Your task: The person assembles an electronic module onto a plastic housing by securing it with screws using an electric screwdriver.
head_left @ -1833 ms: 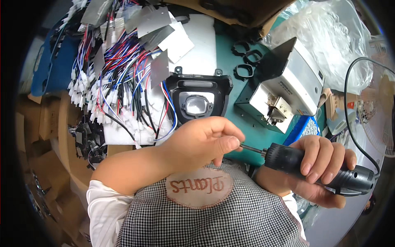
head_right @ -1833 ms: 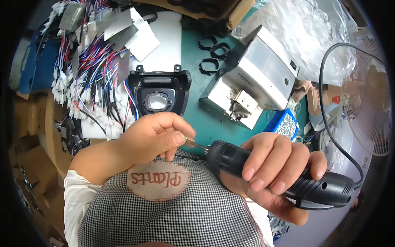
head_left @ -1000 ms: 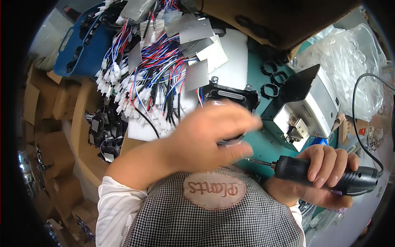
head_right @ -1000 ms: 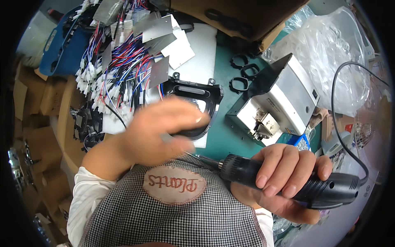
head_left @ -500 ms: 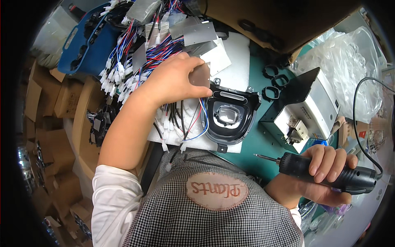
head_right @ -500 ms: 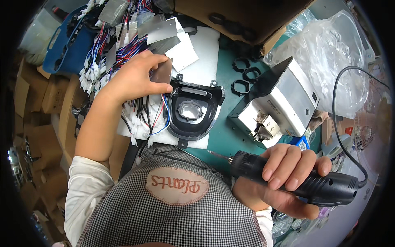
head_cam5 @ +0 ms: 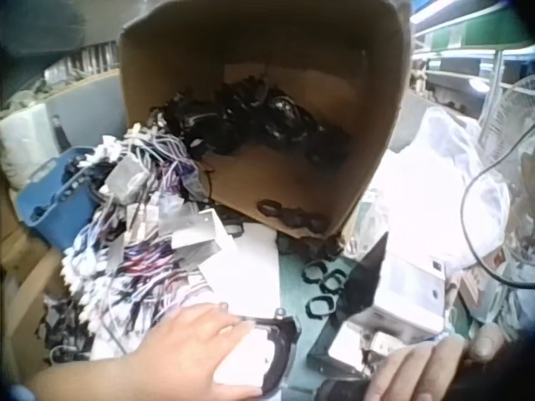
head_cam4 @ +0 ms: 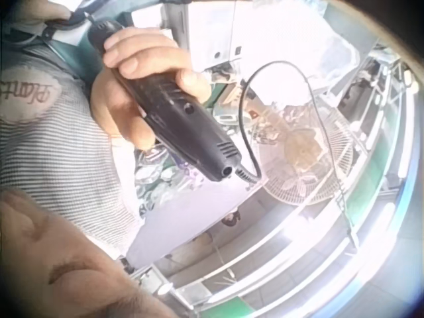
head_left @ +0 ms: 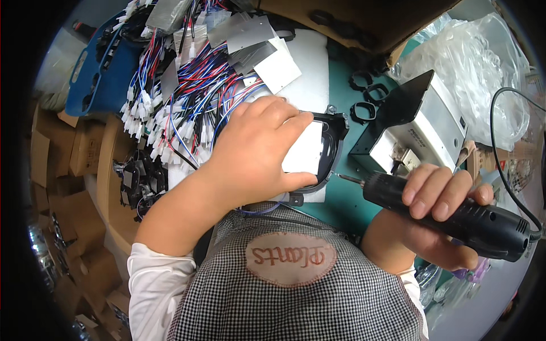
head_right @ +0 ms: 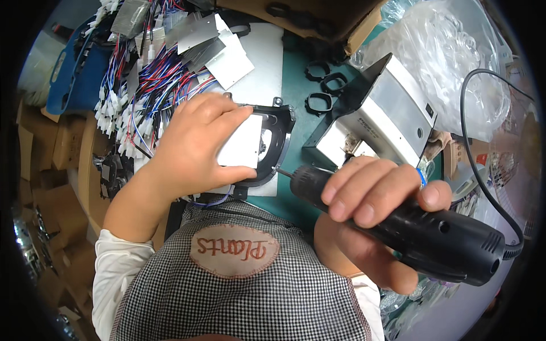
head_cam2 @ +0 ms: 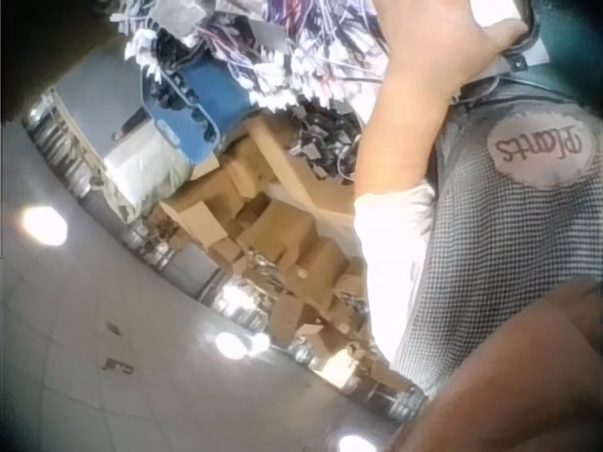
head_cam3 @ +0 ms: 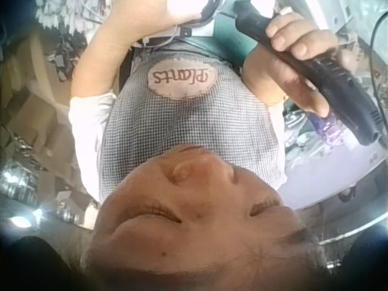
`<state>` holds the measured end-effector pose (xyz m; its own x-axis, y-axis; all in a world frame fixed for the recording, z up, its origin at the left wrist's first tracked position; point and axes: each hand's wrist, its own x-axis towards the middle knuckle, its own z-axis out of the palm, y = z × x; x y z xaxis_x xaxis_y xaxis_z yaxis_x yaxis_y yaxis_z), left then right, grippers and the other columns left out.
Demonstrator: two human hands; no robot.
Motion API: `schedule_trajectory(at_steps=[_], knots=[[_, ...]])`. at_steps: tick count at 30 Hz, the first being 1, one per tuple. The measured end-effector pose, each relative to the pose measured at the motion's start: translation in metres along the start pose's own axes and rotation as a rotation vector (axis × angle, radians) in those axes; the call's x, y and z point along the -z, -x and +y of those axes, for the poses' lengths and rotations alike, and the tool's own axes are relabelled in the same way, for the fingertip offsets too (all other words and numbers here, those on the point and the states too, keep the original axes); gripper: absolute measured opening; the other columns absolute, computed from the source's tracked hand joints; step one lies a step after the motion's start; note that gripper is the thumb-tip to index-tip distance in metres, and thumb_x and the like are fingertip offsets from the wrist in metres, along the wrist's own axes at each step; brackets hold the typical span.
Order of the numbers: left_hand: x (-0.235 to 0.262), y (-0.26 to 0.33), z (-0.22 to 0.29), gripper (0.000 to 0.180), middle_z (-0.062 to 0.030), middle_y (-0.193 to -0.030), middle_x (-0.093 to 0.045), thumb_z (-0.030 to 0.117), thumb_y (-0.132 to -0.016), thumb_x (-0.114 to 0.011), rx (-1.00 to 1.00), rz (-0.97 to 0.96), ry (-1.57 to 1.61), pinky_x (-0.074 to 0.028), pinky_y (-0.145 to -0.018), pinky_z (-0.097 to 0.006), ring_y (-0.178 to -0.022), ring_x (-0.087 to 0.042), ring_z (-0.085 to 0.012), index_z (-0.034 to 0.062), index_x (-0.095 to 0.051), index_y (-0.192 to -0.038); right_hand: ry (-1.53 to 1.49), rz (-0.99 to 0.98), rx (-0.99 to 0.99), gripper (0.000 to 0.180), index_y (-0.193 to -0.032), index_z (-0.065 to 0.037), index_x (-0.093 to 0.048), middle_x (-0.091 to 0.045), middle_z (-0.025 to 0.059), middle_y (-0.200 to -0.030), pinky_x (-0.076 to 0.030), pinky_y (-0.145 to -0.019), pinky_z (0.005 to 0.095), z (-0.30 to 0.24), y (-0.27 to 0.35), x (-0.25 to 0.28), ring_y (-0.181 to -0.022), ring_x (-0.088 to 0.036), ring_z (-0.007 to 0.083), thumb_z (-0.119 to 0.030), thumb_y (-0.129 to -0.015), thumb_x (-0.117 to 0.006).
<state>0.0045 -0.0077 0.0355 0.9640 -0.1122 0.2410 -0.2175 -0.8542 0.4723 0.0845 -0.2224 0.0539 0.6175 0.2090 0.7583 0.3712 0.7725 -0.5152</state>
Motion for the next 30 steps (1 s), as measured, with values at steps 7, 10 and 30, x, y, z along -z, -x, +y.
schedule_trajectory(at_steps=[7,10,30], knots=[[-0.024,-0.003,0.001,0.068,-0.0125,-0.117,-0.057,0.030,-0.056,-0.082,0.006,0.061,-0.093,-0.031,-0.105,-0.051,-0.120,-0.048,-0.0332,0.0021,-0.058,-0.114,0.069,-0.039,0.007,0.078,-0.129,-0.003,-0.041,-0.054,0.0070,-0.083,-0.048,-0.057,0.0314,0.023,0.005,0.002,-0.062,-0.056,0.0170,-0.059,-0.080,-0.064],[-0.026,-0.006,0.003,0.069,-0.0127,-0.115,-0.057,0.029,-0.056,-0.082,0.013,0.056,-0.106,-0.030,-0.105,-0.052,-0.118,-0.049,-0.0331,0.0016,-0.057,-0.114,0.047,-0.094,0.028,0.079,-0.131,-0.004,-0.040,-0.055,0.0078,-0.084,-0.049,-0.057,0.0316,0.030,0.004,0.006,-0.062,-0.056,0.0177,-0.059,-0.081,-0.063],[-0.033,-0.002,-0.001,0.071,-0.0112,-0.116,-0.057,0.031,-0.056,-0.082,0.012,0.070,-0.080,-0.028,-0.104,-0.054,-0.121,-0.047,-0.0315,0.0024,-0.057,-0.116,0.222,-0.337,-0.100,0.068,-0.118,-0.003,-0.041,-0.055,0.0092,-0.073,-0.051,-0.053,0.0295,0.044,-0.004,-0.001,-0.056,-0.057,0.0187,-0.052,-0.079,-0.069]])
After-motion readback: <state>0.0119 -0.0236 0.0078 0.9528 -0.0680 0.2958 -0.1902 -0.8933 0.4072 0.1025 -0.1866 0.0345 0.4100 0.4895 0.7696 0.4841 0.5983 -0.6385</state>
